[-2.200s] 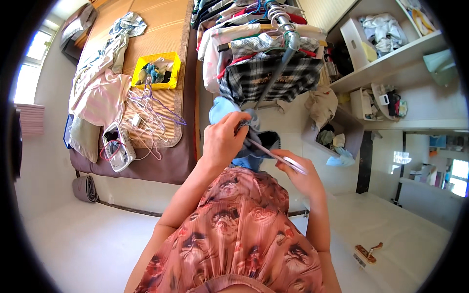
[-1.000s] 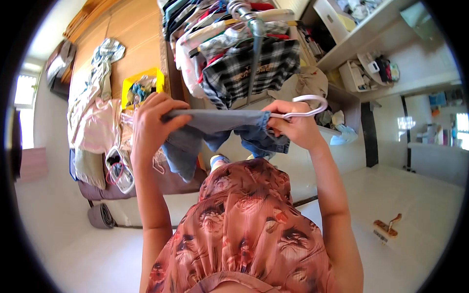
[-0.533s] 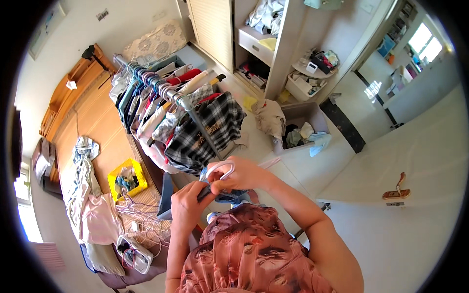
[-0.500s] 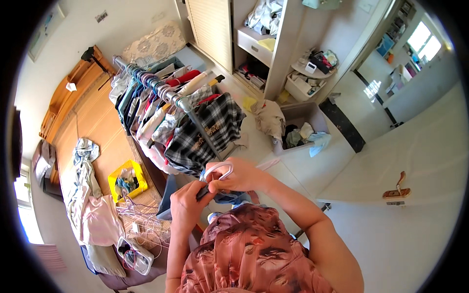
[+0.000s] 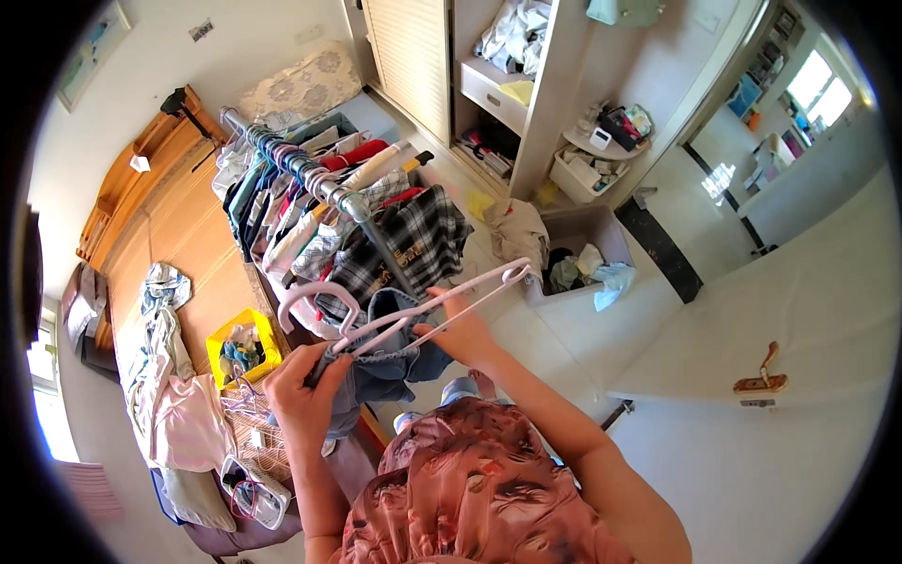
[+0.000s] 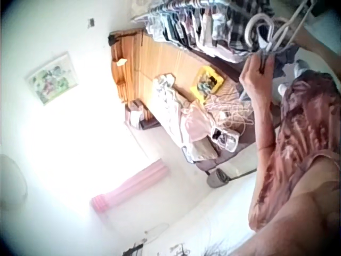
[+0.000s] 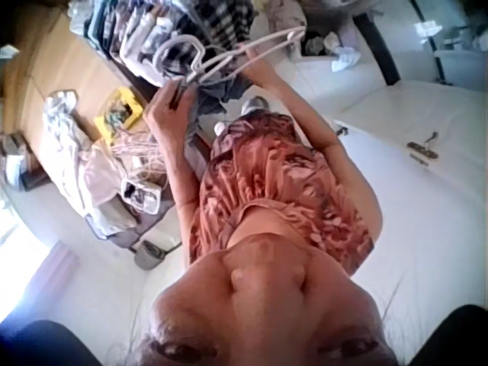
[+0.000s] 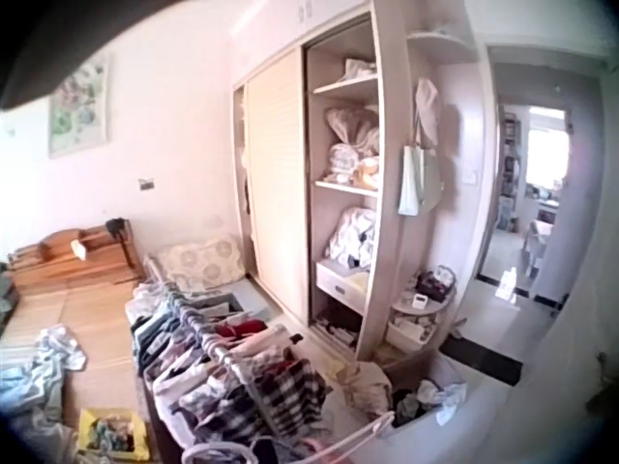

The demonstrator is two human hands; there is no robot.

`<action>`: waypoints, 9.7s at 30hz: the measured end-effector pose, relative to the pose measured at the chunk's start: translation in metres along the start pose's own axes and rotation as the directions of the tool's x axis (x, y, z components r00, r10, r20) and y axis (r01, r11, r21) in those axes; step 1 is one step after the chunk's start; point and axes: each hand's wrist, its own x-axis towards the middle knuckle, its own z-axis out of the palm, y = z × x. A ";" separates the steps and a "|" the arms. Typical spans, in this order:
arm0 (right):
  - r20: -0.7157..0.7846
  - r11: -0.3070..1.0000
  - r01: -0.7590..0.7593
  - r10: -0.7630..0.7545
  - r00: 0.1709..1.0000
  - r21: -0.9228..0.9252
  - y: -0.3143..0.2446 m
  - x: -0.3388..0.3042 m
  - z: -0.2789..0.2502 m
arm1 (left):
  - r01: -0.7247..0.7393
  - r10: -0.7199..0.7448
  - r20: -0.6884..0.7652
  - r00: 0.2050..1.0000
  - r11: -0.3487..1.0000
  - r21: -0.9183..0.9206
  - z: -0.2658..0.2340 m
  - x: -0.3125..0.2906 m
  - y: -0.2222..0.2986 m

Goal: The person hangs laundry by picking up clothes from a bin, placing each garment onto a hanger, and hanging them onto a clothes rack.

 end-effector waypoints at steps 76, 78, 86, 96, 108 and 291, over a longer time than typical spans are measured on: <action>0.350 0.838 0.541 -0.488 0.800 -0.068 -0.105 0.008 -0.061 | 0.075 -0.033 0.152 0.988 0.957 -0.280 0.002 -0.050 -0.143; 0.341 0.845 0.458 -0.360 0.868 -0.274 -0.093 0.006 -0.066 | 0.086 -0.030 0.167 0.985 0.937 -0.339 0.004 -0.048 -0.142; 0.280 0.954 0.258 -0.208 0.937 -0.153 -0.033 -0.032 -0.082 | 0.016 0.036 0.359 0.933 0.990 -0.140 0.026 -0.050 -0.141; 0.086 0.986 -0.129 0.139 0.987 -0.108 0.022 -0.051 -0.160 | 0.058 -0.005 0.344 0.939 0.988 -0.143 0.080 -0.021 -0.123; 0.125 0.958 -0.270 0.280 0.952 -0.092 0.102 -0.039 -0.204 | -0.063 0.079 0.433 0.898 0.997 -0.050 0.145 -0.010 -0.081; 0.405 0.903 0.008 0.184 0.895 -0.429 -0.141 0.493 0.244 | 0.011 -0.032 0.188 0.982 0.994 0.112 -0.163 0.357 -0.480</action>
